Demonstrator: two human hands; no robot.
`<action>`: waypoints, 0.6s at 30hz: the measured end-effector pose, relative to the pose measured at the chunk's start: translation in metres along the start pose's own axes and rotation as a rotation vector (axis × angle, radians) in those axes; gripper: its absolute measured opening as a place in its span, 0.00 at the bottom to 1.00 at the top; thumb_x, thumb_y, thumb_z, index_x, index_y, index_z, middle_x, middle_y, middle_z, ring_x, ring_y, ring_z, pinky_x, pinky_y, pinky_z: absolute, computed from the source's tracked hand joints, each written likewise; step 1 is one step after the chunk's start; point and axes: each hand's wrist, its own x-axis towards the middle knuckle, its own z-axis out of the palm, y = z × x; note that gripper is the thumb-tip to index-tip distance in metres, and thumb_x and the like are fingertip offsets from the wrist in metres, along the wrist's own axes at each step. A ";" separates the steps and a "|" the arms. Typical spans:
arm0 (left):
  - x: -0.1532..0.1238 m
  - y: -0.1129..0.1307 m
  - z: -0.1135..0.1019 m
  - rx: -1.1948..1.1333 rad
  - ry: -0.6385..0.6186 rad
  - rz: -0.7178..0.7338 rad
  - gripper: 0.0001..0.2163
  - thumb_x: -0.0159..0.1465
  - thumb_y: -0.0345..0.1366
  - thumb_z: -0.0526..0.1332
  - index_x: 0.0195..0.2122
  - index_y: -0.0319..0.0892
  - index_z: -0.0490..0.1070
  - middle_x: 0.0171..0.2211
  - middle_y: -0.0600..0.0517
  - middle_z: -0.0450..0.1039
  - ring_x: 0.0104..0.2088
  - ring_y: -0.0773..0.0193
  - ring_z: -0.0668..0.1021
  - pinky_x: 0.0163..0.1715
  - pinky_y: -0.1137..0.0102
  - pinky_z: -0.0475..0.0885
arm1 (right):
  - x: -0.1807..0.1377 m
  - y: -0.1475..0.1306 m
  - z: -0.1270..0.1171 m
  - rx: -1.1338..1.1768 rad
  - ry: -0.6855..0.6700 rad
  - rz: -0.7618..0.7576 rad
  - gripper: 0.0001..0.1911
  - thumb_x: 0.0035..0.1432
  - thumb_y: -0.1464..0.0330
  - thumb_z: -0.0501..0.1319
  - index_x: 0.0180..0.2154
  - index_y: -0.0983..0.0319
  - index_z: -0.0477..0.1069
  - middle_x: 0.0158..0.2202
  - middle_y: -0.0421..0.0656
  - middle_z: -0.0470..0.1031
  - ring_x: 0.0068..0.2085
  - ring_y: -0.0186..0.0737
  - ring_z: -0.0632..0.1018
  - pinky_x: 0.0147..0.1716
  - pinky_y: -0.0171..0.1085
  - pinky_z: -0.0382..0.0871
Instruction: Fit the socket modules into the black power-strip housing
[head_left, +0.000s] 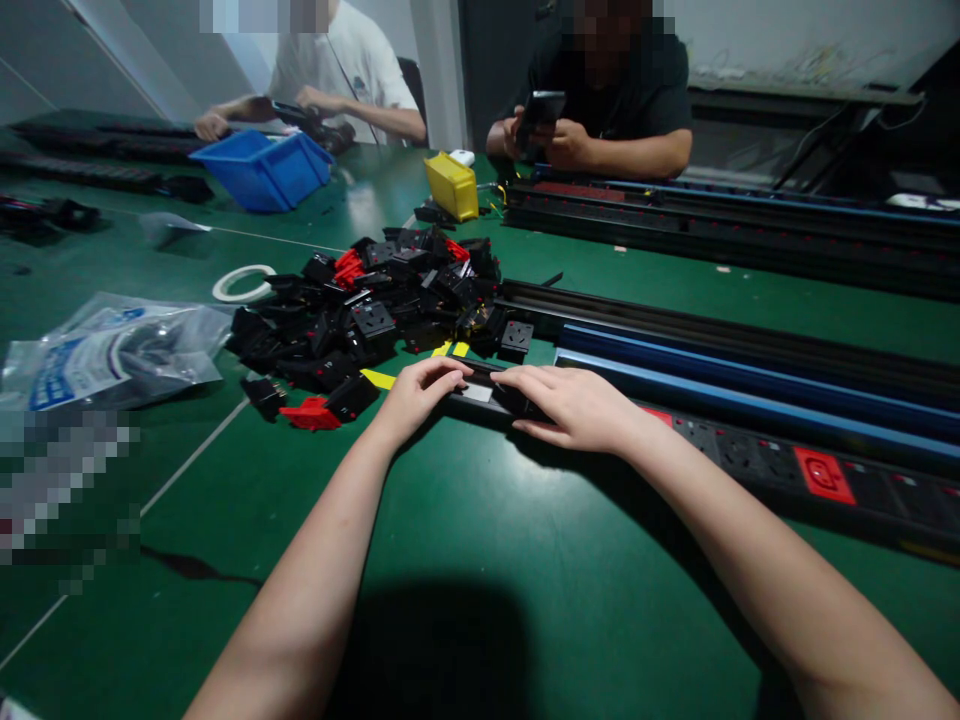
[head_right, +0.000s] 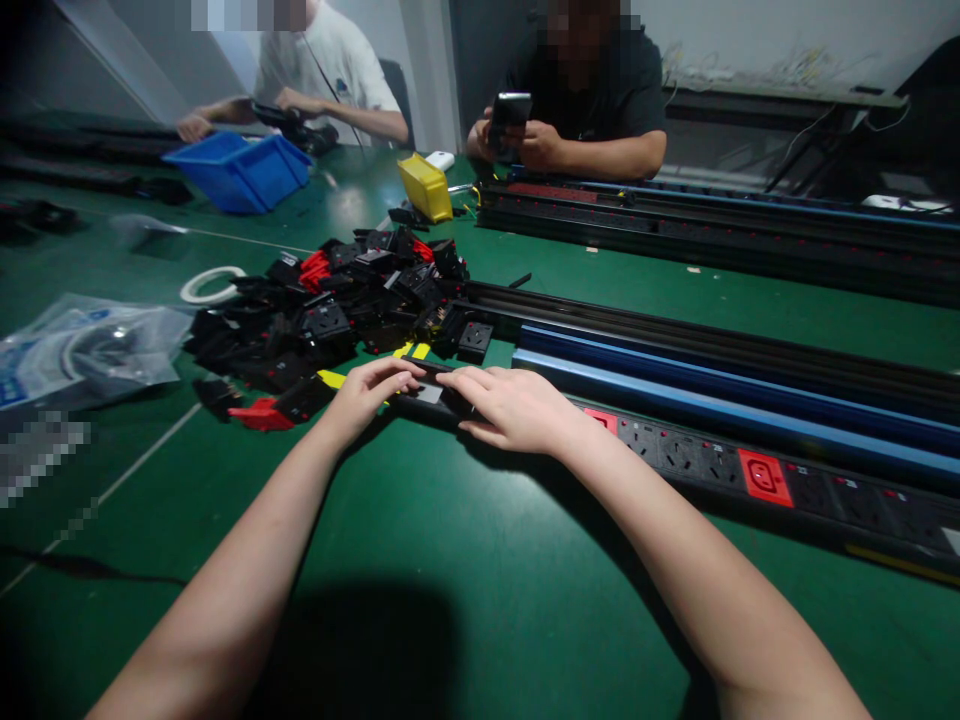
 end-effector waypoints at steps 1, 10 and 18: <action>0.000 -0.001 0.000 0.005 0.007 0.003 0.15 0.63 0.47 0.63 0.42 0.41 0.80 0.37 0.47 0.80 0.40 0.56 0.80 0.46 0.63 0.72 | 0.000 0.000 0.000 -0.002 -0.003 -0.003 0.30 0.68 0.61 0.57 0.67 0.61 0.55 0.64 0.53 0.69 0.58 0.53 0.76 0.52 0.50 0.74; 0.002 -0.005 0.001 0.040 0.077 -0.020 0.16 0.64 0.49 0.62 0.41 0.41 0.80 0.34 0.49 0.79 0.38 0.58 0.79 0.43 0.65 0.71 | 0.000 -0.001 0.001 -0.058 0.006 0.017 0.32 0.68 0.59 0.56 0.68 0.61 0.54 0.64 0.54 0.67 0.56 0.53 0.77 0.48 0.49 0.75; 0.002 -0.003 0.002 0.032 0.115 -0.033 0.17 0.63 0.50 0.63 0.40 0.40 0.79 0.32 0.49 0.78 0.36 0.59 0.79 0.42 0.66 0.71 | -0.001 0.001 0.003 -0.136 -0.015 -0.041 0.29 0.70 0.59 0.54 0.69 0.56 0.57 0.70 0.47 0.61 0.50 0.50 0.77 0.47 0.49 0.74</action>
